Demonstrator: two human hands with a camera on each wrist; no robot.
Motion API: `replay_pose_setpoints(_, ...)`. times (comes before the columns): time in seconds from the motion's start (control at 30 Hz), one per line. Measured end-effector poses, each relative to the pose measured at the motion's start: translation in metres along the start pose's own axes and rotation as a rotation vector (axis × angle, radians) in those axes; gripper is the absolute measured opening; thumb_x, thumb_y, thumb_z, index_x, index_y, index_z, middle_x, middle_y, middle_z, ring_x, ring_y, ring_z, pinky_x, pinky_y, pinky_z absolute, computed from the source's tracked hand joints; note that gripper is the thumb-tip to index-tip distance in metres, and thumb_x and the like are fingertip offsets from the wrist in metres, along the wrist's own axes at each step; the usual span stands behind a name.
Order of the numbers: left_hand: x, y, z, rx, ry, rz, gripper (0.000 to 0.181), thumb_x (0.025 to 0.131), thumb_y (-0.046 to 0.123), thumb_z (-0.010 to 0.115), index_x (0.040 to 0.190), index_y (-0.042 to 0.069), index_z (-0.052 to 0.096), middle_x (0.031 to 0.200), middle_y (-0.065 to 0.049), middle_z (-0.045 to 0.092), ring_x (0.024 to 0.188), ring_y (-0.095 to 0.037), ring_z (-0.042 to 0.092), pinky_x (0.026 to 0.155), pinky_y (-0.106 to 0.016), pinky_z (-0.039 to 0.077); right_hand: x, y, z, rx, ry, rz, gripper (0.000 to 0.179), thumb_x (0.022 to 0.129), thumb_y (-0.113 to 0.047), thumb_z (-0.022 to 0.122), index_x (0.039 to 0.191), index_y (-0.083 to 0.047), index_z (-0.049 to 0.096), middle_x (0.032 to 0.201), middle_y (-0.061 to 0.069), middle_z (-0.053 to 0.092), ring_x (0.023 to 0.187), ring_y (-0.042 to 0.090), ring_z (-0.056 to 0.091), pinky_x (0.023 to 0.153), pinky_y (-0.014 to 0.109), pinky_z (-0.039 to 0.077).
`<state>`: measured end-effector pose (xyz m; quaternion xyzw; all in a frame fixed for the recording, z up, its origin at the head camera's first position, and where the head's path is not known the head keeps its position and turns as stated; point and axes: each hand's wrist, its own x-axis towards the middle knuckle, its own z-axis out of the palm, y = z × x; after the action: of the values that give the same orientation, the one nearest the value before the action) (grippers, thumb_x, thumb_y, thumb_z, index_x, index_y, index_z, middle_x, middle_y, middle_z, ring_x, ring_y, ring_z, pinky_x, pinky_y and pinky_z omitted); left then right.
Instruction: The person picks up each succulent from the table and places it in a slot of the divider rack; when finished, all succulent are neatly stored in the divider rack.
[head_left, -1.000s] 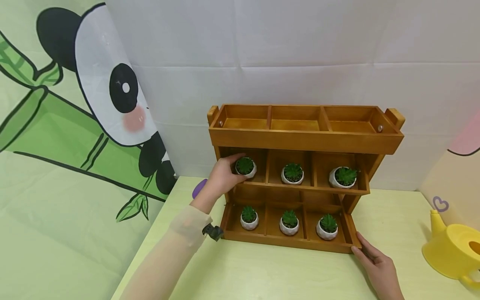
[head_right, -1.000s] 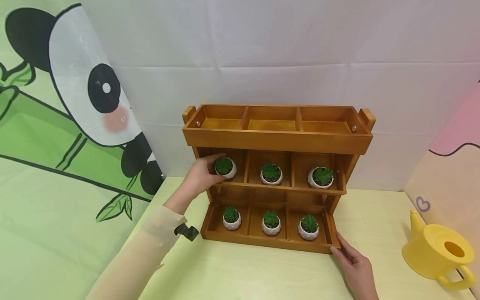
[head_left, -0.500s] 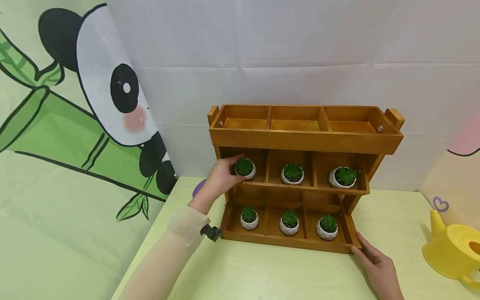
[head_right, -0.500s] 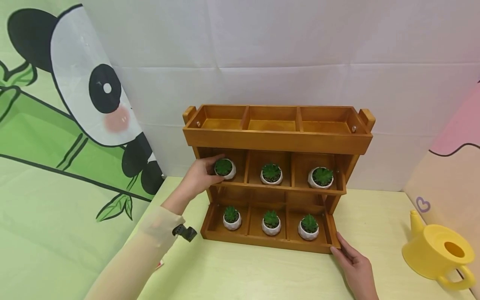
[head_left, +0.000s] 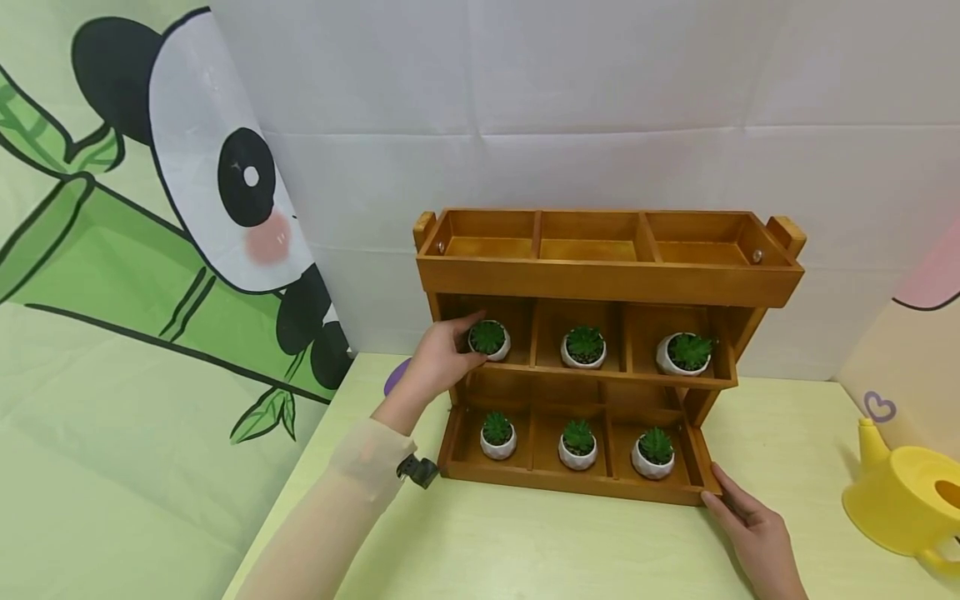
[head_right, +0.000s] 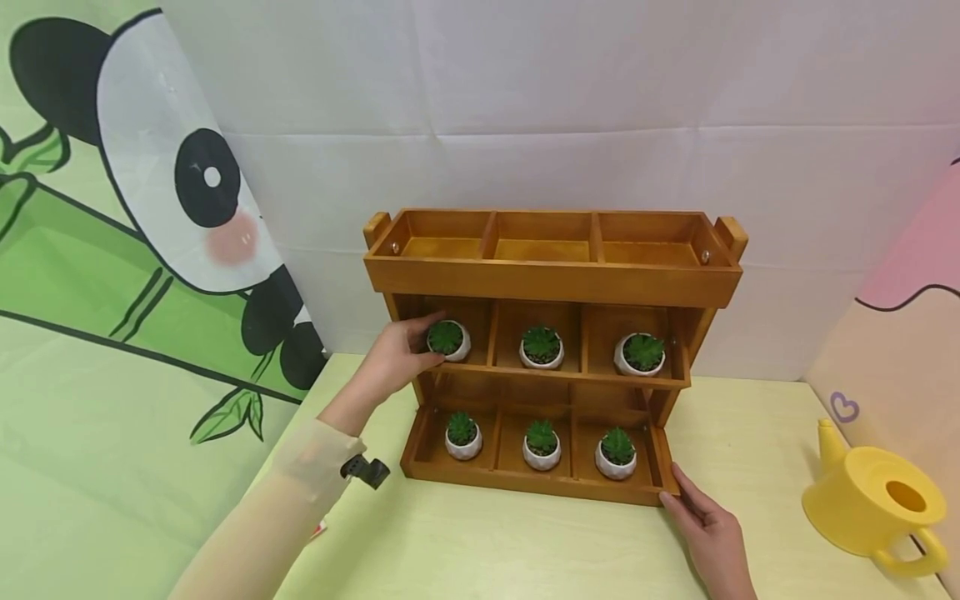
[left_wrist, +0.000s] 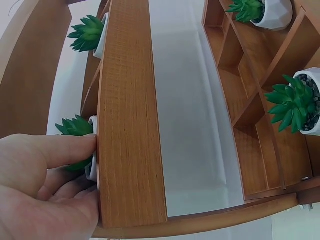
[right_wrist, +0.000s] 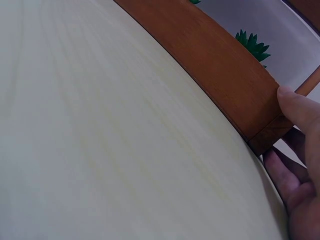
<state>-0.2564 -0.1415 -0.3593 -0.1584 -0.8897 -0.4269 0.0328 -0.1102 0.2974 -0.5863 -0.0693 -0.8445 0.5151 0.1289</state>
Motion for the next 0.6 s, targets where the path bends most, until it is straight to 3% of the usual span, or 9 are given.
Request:
replay_pose_setpoints(0.23, -0.002, -0.001, 0.0, -0.024, 0.003, 0.007, 0.066, 0.091, -0.002, 0.076, 0.153, 0.007, 0.053, 0.145, -0.015, 0.061, 0.132, -0.03, 0.058, 0.102, -0.045, 0.052, 0.002, 0.001, 0.002, 0.007, 0.003, 0.005, 0.054, 0.101, -0.032, 0.071, 0.149, -0.012, 0.058, 0.144, -0.001, 0.055, 0.111, -0.021, 0.049, 0.085, 0.005, 0.047)
replay_pose_setpoints(0.37, -0.004, -0.003, 0.001, -0.055, 0.005, 0.015, 0.066, 0.092, -0.002, 0.075, 0.154, 0.006, 0.051, 0.149, -0.016, 0.057, 0.135, -0.031, 0.055, 0.106, -0.044, 0.05, 0.003, 0.002, 0.001, -0.003, 0.004, 0.003, 0.054, 0.101, -0.032, 0.071, 0.149, -0.011, 0.058, 0.145, -0.002, 0.055, 0.111, -0.022, 0.048, 0.085, 0.004, 0.046)
replay_pose_setpoints(0.53, -0.013, -0.008, 0.001, -0.174, 0.023, 0.046, 0.063, 0.094, -0.004, 0.072, 0.153, 0.001, 0.051, 0.153, -0.017, 0.052, 0.141, -0.032, 0.049, 0.112, -0.042, 0.045, 0.002, -0.001, -0.002, -0.035, -0.034, 0.024, 0.058, 0.103, -0.036, 0.069, 0.152, -0.01, 0.055, 0.147, 0.016, 0.053, 0.109, -0.022, 0.046, 0.083, 0.003, 0.045)
replay_pose_setpoints(0.6, -0.019, -0.01, 0.0, -0.229, 0.05, 0.058, 0.059, 0.094, -0.004, 0.071, 0.15, 0.0, 0.053, 0.152, -0.017, 0.054, 0.141, -0.033, 0.05, 0.111, -0.041, 0.045, 0.002, -0.005, -0.006, -0.081, -0.065, 0.038, 0.059, 0.103, -0.039, 0.067, 0.153, -0.009, 0.053, 0.147, 0.02, 0.053, 0.109, -0.017, 0.051, 0.082, 0.002, 0.044)
